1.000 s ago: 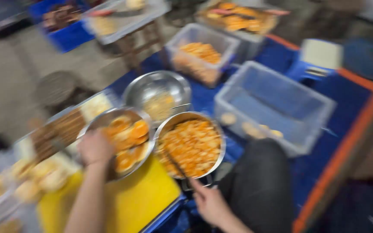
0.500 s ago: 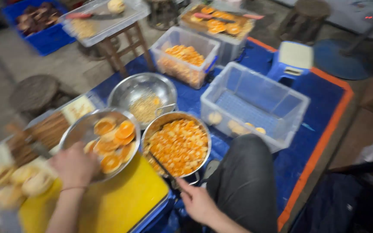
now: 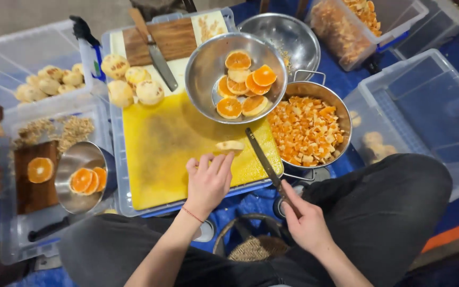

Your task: Slicing peeled oranges into thin rounds on a cutting board using a knife.

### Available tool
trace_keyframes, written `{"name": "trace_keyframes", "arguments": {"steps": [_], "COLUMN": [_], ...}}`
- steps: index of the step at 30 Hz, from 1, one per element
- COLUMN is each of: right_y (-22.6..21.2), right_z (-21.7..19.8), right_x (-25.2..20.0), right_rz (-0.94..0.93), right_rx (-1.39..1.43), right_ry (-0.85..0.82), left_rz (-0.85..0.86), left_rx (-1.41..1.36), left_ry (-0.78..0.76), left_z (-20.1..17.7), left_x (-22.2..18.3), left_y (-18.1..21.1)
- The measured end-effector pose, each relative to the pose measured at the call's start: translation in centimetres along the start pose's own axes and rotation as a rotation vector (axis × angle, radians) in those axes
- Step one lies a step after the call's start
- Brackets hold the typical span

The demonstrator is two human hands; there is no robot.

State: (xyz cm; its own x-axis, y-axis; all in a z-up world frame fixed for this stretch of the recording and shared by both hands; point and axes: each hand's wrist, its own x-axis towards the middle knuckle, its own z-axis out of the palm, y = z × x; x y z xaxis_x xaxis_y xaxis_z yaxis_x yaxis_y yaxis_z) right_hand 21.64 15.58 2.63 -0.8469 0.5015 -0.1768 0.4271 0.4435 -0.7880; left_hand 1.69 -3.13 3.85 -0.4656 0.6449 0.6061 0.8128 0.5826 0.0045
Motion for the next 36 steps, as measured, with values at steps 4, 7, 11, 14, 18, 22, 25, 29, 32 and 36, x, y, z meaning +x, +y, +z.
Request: {"name": "trace_keyframes", "arguments": {"steps": [4,7,11,14,18,22,25,29,32,36], "right_y": [-1.7,-1.4,-3.1,-3.7,-4.3,-4.3,-3.9,-4.3,-3.8,-2.6], "right_z": [0.1,0.2,-0.7,-1.7,-3.1,-4.3,-5.4,-5.4,-3.6,0.1], "right_x": [-0.6,-0.8,-0.9,-1.2,-2.0,-2.8,-3.1,-2.6,-2.3,-3.5], "right_rz": [0.026,-0.158,0.003,-0.004,0.210,0.267,0.214,0.281,0.047,-0.168], "right_rx": [-0.082,-0.112,-0.099,-0.082,-0.149,-0.205,-0.195,-0.246,-0.248,-0.276], "right_ry": [-0.108,-0.060,-0.188,-0.306,-0.252,-0.211,-0.107,-0.005,-0.041,-0.040], "left_rz": [-0.363,-0.503,-0.547,-0.600,-0.557,-0.455,-0.335,-0.289,-0.192,-0.444], "left_rx": [-0.223,-0.230,-0.406,-0.472,-0.470,-0.316,-0.316,-0.378,-0.477,-0.432], "left_ry": [-0.097,-0.196,-0.251,-0.289,-0.319,-0.275,-0.364,-0.442,-0.542,-0.488], "left_z": [0.7,2.0,2.3,3.0,3.0,3.8,5.0,3.8,2.2,1.0], "left_x": [-0.6,-1.1,-0.4,0.1,0.1,1.0,1.6,1.7,1.6,0.4], "left_y": [1.3,-0.4,-2.0,-2.7,-2.9,-2.6,-2.2,-2.2,-2.6,-2.2]}}
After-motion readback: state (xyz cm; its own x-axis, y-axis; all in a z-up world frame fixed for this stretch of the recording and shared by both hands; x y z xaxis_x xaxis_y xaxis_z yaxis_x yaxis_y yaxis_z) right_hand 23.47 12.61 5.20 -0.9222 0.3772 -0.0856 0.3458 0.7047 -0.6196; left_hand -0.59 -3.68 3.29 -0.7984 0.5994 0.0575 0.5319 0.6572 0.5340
